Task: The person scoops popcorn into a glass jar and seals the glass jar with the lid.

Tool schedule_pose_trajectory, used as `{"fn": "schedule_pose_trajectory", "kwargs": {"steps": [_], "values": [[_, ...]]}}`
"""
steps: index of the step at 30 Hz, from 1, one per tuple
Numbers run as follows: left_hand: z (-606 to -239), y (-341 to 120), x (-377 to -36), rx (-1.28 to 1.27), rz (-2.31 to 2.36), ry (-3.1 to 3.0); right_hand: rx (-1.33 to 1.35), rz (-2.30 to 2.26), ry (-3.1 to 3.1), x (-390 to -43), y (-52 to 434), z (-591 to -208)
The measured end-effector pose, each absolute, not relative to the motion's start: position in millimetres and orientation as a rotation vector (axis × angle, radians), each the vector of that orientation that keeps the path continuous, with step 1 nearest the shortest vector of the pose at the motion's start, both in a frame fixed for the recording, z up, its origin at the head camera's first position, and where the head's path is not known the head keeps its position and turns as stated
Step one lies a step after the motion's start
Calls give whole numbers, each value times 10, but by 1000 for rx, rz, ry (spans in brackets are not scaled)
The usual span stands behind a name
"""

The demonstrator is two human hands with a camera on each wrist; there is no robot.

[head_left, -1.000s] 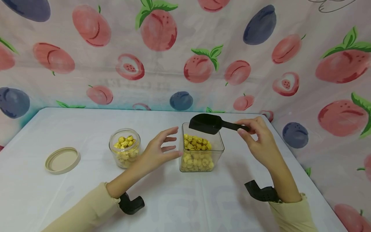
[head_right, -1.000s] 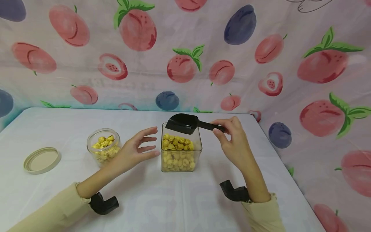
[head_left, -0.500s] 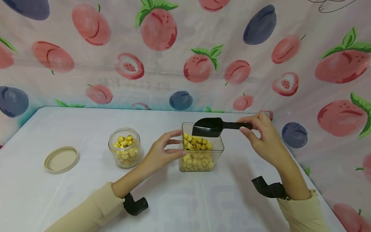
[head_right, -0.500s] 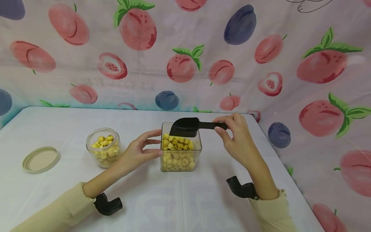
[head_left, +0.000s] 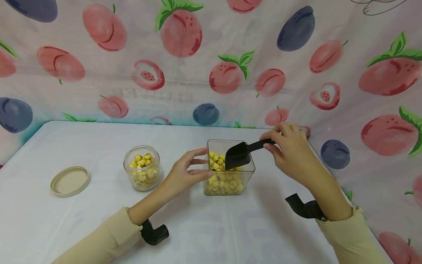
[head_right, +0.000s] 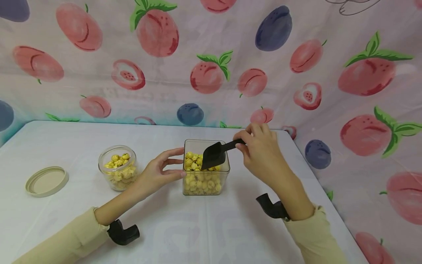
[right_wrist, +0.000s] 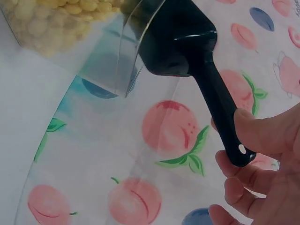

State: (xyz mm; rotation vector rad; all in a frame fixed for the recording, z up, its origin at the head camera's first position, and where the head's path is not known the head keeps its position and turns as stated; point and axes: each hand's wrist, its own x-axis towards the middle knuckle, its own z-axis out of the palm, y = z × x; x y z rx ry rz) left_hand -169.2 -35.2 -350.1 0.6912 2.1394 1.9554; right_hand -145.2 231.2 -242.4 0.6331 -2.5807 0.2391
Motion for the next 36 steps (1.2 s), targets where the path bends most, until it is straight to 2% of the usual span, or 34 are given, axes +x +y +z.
{"fn": "schedule_pose_trajectory", "kwargs": {"steps": [16, 36], "values": [[-3502, -358, -1686, 694, 1951, 2133, 734, -73, -2665, -1501, 2121, -2406], [-3502, -363, -1688, 706, 1948, 2146, 781, -158, -2704, -1531, 2095, -2333]]}}
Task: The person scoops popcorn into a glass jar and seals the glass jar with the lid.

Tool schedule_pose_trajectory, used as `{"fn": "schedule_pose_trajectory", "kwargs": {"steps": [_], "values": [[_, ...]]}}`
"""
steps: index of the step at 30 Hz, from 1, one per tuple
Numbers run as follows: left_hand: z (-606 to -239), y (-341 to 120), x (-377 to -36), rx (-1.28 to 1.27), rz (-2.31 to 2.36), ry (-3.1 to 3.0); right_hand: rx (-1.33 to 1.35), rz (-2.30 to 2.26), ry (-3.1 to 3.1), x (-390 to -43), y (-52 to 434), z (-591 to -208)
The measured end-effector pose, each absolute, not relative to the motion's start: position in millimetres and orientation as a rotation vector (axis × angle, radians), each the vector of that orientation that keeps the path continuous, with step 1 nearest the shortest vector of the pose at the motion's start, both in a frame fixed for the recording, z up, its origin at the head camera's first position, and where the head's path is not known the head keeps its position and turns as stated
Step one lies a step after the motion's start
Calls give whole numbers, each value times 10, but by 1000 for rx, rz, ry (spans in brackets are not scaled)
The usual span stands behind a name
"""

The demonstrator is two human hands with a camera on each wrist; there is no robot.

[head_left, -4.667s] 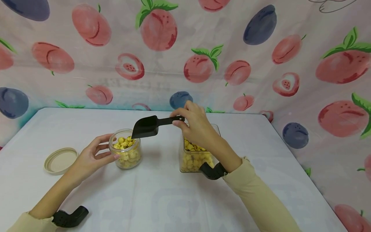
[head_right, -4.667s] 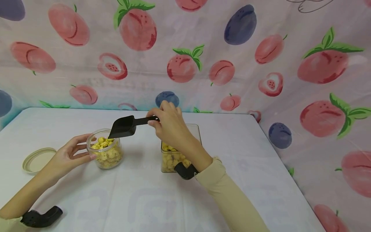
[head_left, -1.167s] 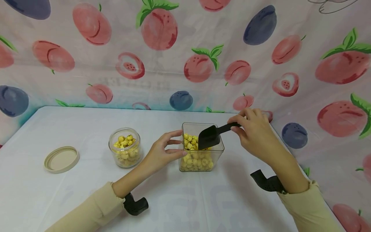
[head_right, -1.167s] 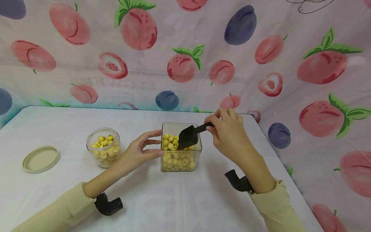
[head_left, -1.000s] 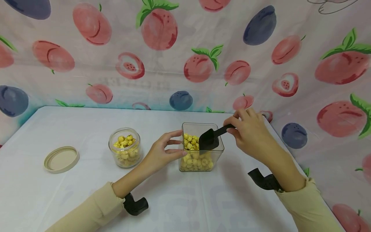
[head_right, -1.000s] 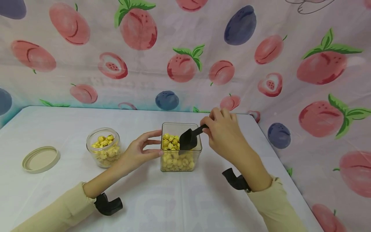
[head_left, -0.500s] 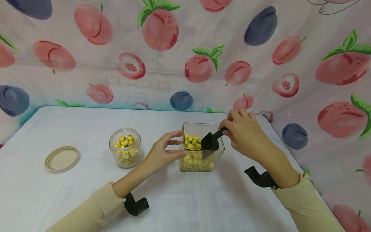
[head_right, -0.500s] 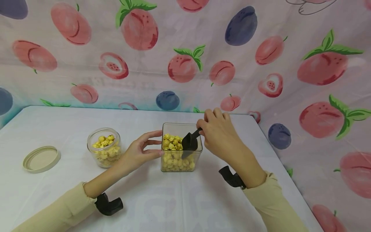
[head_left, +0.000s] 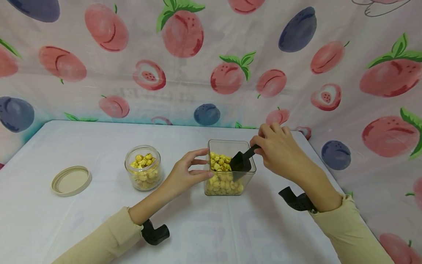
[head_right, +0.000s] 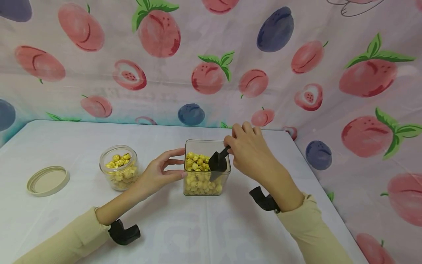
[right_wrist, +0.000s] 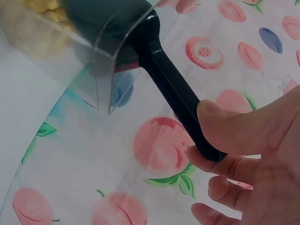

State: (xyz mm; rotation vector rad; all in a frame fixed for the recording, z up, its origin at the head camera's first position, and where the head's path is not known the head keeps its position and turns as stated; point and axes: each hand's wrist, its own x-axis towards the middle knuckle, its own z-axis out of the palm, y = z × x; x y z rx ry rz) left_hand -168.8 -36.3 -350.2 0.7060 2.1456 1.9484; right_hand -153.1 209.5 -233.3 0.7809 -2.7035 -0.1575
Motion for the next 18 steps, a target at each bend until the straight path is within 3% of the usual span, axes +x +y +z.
{"fn": "schedule_pose_trajectory", "kwargs": {"steps": [18], "values": [[-3487, -366, -1684, 683, 1945, 2139, 855, -135, -2847, -1592, 2067, -2433]]}}
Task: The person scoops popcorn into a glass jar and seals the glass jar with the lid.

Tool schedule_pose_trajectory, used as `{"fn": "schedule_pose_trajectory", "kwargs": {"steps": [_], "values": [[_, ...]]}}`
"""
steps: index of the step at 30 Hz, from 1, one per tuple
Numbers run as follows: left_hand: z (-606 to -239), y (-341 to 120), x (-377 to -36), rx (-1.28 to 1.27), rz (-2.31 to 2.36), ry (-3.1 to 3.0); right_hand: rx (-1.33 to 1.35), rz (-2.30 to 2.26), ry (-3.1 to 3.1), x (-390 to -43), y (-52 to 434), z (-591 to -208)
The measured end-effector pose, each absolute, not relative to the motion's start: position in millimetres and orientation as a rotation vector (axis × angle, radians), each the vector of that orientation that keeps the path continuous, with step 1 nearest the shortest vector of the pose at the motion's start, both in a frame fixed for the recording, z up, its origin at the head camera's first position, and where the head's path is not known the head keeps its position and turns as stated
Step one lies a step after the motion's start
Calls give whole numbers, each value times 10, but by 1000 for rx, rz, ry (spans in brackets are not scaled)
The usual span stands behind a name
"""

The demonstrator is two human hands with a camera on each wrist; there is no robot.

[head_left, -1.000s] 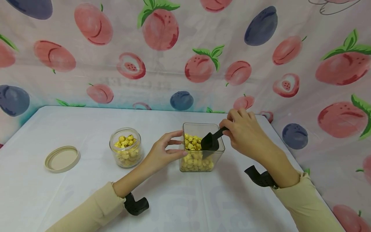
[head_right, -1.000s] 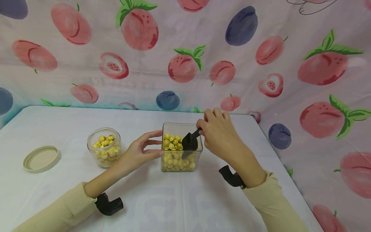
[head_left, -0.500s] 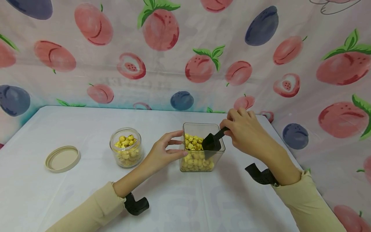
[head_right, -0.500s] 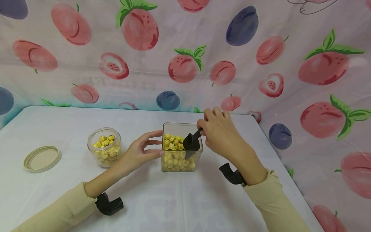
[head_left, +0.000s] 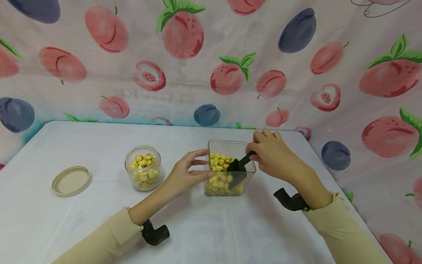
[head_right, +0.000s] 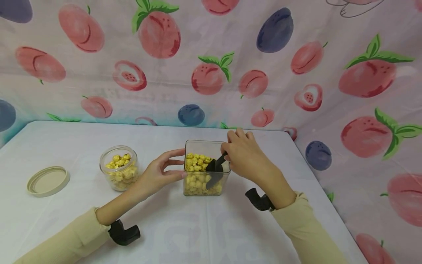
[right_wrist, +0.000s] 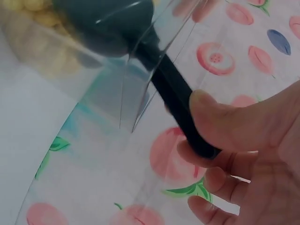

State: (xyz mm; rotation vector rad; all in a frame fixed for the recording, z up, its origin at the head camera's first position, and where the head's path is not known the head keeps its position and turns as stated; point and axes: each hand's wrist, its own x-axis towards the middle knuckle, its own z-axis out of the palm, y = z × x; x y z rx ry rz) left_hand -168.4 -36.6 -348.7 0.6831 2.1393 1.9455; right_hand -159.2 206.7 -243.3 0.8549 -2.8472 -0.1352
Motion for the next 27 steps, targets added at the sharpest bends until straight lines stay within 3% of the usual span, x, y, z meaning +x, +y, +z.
{"fn": "schedule_pose_trajectory", "kwargs": {"steps": [13, 27], "values": [[-3503, -327, -1669, 653, 1949, 2119, 931, 71, -2966, -1686, 2037, -2769], [-3497, -318, -1656, 674, 1962, 2148, 1081, 306, -2861, -1789, 2187, -2875]]}}
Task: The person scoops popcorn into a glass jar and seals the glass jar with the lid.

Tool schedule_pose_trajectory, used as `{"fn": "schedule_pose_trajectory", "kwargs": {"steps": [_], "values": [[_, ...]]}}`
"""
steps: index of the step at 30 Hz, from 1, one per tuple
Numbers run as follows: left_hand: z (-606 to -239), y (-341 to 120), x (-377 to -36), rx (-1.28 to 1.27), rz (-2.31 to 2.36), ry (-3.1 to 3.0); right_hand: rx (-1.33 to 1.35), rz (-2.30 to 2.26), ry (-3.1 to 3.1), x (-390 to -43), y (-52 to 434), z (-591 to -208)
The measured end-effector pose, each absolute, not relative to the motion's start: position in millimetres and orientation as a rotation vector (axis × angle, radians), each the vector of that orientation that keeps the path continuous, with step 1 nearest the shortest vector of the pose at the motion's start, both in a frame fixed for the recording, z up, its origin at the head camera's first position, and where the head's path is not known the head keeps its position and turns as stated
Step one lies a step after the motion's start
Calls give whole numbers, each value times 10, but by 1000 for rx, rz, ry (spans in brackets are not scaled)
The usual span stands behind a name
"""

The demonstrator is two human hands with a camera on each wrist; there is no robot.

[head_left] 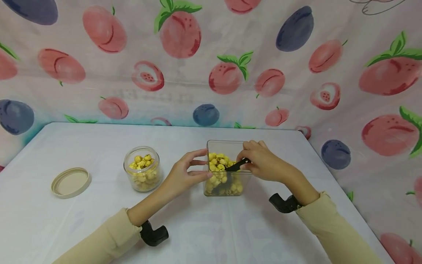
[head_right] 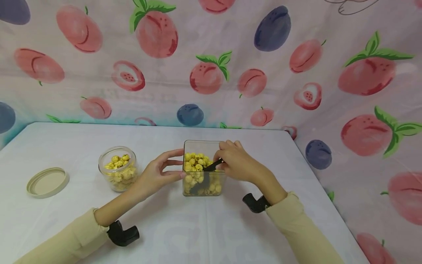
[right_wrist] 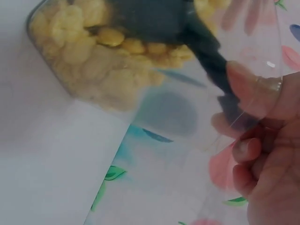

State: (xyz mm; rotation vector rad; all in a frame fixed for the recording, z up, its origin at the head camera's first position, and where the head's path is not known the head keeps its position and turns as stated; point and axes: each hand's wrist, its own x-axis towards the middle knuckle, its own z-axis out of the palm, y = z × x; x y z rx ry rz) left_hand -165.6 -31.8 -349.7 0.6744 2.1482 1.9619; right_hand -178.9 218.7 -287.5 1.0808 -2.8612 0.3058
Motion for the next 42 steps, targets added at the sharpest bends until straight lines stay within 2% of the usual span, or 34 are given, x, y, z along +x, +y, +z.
{"fn": "schedule_pose_trajectory", "kwargs": {"steps": [16, 42], "values": [[-3493, -321, -1661, 679, 1959, 2154, 1048, 507, -2790, -1761, 2291, -2809], [-3486, -328, -1664, 695, 1953, 2151, 891, 807, -2631, -1648, 2536, -3028]]}}
